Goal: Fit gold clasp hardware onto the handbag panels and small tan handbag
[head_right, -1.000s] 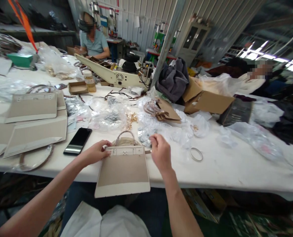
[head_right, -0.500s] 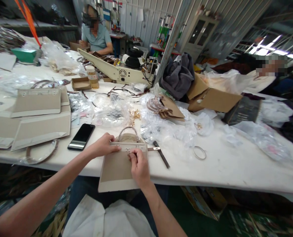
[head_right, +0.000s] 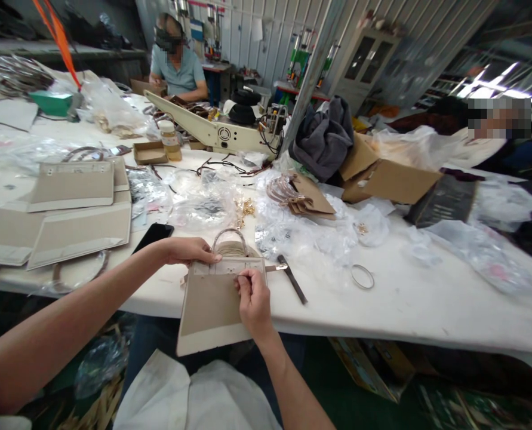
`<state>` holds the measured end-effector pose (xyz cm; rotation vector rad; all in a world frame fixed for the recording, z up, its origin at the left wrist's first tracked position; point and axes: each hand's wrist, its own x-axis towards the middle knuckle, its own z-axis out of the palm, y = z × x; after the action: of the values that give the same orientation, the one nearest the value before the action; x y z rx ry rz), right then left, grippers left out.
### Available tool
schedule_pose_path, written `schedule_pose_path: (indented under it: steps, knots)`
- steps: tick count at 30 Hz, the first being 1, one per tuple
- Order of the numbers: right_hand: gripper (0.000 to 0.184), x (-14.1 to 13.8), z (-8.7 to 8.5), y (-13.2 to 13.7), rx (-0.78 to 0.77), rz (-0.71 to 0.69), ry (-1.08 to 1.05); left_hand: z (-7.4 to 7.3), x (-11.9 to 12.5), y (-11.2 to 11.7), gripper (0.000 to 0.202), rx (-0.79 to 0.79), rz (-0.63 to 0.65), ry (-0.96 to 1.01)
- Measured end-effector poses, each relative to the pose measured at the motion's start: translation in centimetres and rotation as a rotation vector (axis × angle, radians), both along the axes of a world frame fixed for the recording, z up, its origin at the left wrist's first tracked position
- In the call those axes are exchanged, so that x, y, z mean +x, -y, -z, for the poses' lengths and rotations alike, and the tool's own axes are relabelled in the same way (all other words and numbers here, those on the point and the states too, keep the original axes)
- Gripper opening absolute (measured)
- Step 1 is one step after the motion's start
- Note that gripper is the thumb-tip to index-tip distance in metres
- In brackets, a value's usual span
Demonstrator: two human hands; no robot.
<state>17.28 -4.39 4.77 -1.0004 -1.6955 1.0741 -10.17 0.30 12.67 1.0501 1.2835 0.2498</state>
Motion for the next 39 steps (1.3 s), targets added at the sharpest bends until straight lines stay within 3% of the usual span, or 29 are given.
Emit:
schedule_pose_path:
  steps: [6,11,15,19,23,26,32,39]
  knots:
    - [0.021,0.0,-0.2,-0.1,0.088,-0.007,0.082,1.4,0.8,-1.1,0.063,-0.079,0.083,0.184]
    - [0.024,0.2,-0.8,-1.0,-0.045,-0.092,0.070,3.2,0.3,-3.0,0.055,-0.179,0.146,0.280]
    - [0.025,0.3,-1.1,-1.4,-0.087,-0.143,0.059,3.3,0.2,-4.3,0.050,-0.115,0.122,0.250]
    - [0.024,0.3,-1.0,-1.3,-0.081,-0.136,0.078,3.0,0.6,-3.9,0.079,-0.088,0.128,0.336]
    - [0.023,0.1,-0.8,-1.2,-0.042,-0.117,0.127,3.2,0.8,-3.0,0.086,-0.087,0.124,0.364]
    - [0.022,0.0,-0.8,-1.1,-0.022,-0.099,0.151,3.3,1.0,-2.9,0.082,-0.065,0.114,0.349]
    - [0.024,0.1,-0.7,-1.1,-0.040,-0.104,0.131,3.5,1.3,-3.1,0.052,-0.080,0.157,0.343]
    - [0.027,0.2,-1.3,-1.4,-0.149,-0.097,-0.003,4.5,1.3,-2.8,0.054,-0.100,0.093,0.319]
